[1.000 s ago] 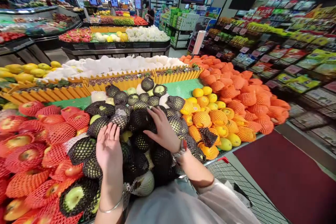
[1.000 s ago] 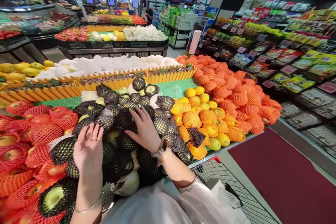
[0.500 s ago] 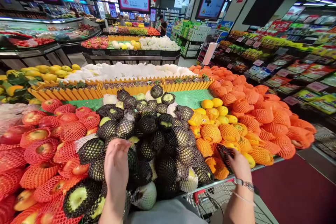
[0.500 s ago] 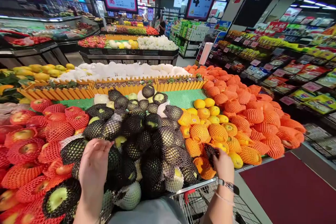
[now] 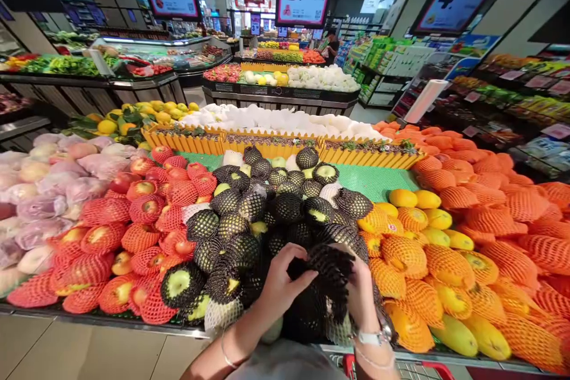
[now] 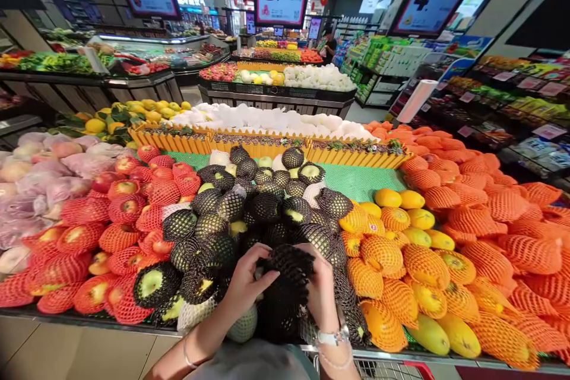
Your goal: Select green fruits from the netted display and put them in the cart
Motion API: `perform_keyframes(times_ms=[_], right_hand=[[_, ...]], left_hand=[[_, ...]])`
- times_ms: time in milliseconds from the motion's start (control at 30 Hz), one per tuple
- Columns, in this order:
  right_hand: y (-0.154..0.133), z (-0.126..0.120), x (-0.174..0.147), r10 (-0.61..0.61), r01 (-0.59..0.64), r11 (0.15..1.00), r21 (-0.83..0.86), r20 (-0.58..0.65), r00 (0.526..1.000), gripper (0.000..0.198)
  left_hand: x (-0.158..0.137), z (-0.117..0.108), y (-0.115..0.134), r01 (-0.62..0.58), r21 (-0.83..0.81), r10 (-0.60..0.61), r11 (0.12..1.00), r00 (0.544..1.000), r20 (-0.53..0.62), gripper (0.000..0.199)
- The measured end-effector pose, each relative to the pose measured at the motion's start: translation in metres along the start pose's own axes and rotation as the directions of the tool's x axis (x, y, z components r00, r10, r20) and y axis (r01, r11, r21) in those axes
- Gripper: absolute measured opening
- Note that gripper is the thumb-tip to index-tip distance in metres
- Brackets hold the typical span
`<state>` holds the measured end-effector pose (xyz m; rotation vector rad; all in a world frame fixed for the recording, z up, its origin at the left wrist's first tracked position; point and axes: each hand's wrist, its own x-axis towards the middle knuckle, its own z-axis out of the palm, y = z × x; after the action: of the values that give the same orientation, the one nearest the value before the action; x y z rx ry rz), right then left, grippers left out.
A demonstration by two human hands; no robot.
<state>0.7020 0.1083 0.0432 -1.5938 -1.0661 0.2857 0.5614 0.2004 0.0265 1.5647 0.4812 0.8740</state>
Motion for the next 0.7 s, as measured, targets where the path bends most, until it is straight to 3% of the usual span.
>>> perform_keyframes(times_ms=[100, 167, 233, 300, 400, 533, 633, 700], right_hand=[[-0.001, 0.013, 0.002, -0.006, 0.006, 0.999, -0.031, -0.005, 1.0, 0.019], [-0.002, 0.014, 0.003, 0.005, -0.006, 0.999, -0.047, -0.022, 1.0, 0.018], [-0.002, 0.013, 0.002, 0.015, -0.016, 0.999, -0.041, -0.038, 0.999, 0.02], [0.0, 0.012, 0.003, 0.026, -0.028, 0.999, -0.036, -0.059, 0.998, 0.026], [0.008, 0.011, 0.006, 0.044, -0.048, 0.999, -0.027, -0.111, 0.993, 0.024], [0.015, 0.013, 0.01, 0.109, -0.092, 0.992, 0.087, -0.22, 0.969, 0.009], [0.014, 0.015, 0.01, 0.195, -0.16, 0.958, 0.237, -0.132, 0.972, 0.023], [0.012, 0.015, 0.009, 0.211, -0.198, 0.934, 0.297, -0.011, 0.977, 0.029]], left_hand=[[-0.004, -0.011, 0.0, -0.044, 0.115, 0.051, 0.992, 0.997, -0.058, 0.025], [-0.007, -0.017, 0.004, -0.138, 0.19, 0.148, 0.972, 0.988, -0.038, 0.018], [-0.011, -0.022, 0.009, -0.256, 0.19, 0.25, 0.948, 0.967, 0.056, 0.01], [-0.014, -0.026, 0.014, -0.29, 0.139, 0.261, 0.947, 0.945, 0.195, 0.008], [-0.012, -0.026, 0.015, -0.142, 0.114, 0.095, 0.983, 0.934, 0.344, 0.019], [-0.003, -0.018, 0.001, 0.096, 0.082, -0.115, 0.992, 0.954, 0.276, 0.021], [0.0, -0.016, -0.012, 0.217, 0.02, -0.215, 0.976, 0.945, 0.246, 0.03], [0.0, -0.02, -0.017, 0.168, 0.001, -0.166, 0.986, 0.97, 0.176, 0.033]])
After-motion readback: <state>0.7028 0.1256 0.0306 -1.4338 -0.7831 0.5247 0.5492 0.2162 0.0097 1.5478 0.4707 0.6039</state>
